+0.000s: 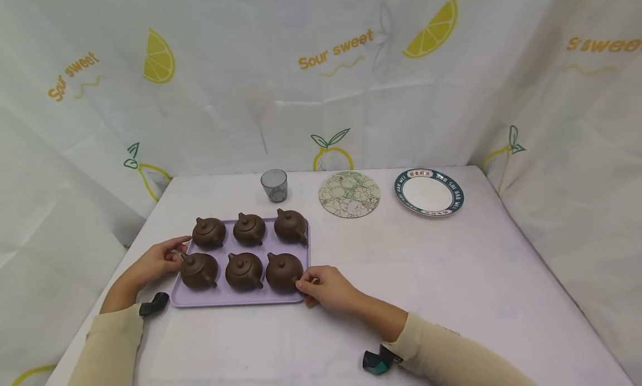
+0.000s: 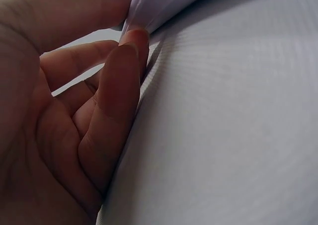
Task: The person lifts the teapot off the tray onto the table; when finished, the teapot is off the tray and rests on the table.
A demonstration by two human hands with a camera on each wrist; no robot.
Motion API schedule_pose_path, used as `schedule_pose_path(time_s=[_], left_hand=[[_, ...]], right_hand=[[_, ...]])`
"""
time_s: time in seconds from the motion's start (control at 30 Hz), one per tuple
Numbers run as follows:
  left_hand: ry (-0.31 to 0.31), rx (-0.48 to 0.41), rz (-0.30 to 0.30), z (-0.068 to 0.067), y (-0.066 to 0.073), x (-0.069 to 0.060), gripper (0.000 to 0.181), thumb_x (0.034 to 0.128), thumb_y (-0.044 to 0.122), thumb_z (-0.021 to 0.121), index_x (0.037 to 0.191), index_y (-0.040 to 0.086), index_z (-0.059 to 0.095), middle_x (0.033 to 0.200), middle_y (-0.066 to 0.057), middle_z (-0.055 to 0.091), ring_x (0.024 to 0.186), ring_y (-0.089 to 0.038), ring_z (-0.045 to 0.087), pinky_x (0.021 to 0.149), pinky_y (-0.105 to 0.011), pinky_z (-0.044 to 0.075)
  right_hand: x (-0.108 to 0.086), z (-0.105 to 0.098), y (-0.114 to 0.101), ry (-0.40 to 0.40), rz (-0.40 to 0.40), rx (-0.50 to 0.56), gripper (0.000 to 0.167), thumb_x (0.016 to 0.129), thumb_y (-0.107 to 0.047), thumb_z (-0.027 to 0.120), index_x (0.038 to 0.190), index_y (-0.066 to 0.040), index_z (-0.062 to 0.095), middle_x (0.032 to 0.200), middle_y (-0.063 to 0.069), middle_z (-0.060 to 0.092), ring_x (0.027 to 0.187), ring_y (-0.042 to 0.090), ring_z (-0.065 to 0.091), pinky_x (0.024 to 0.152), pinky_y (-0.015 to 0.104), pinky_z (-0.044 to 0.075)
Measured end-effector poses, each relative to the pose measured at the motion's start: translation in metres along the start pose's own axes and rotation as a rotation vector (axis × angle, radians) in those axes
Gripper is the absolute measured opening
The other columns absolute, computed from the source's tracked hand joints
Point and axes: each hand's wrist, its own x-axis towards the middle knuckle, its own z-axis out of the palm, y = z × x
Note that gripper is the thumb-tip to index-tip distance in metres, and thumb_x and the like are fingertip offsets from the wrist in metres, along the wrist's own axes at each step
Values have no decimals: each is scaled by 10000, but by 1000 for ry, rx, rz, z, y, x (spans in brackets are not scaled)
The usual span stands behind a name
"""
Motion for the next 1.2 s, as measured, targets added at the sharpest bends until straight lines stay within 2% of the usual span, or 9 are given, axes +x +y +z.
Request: schedule_pose_path(time_s=[0.23,0.57,0.67,0.9,1.2], left_hand=[[-5,6,-4,-1,-1,0,696,772,-99,659,1418,-76,401,1098,-211,531,758,-115,587,679,-234,489],[-5,-6,9,-1,-2,1,698,780,-90,661,1423,-82,389,1102,-208,529,760,-100,585,679,-227,490],[-3,-8,6,-1,-1,0,702,780,-83,667,1424,-81,388,1109,-209,531,758,-100,586,678,-227,489],[-12,-36,19,0,0,-1,702,788,-80,665,1431,-75,384,1129,-237,525,761,-97,593,697,-218,485],[-8,-51,11,0,-1,-1,702,786,-84,665,1429,-78,382,1124,-218,519,752,-96,589,695,-219,485]], right_hand=[[-2,-8,-5,-14,-32,-114,159,969,-131,604,928,19,636,841,104,657,727,243,677,662,325,556],[-9,-32,-7,-15,-97,-302,157,964,-184,618,947,-38,672,769,41,676,727,193,671,667,276,514],[-13,-41,-9,-4,-88,-294,150,963,-183,619,951,-43,671,804,56,679,751,206,675,694,302,529],[-20,-61,-10,40,-68,-203,163,966,-159,611,961,-3,657,916,133,664,794,251,683,723,347,552],[-14,-93,-2,112,-34,-224,188,968,-162,610,981,21,651,875,139,676,812,258,676,737,349,549]])
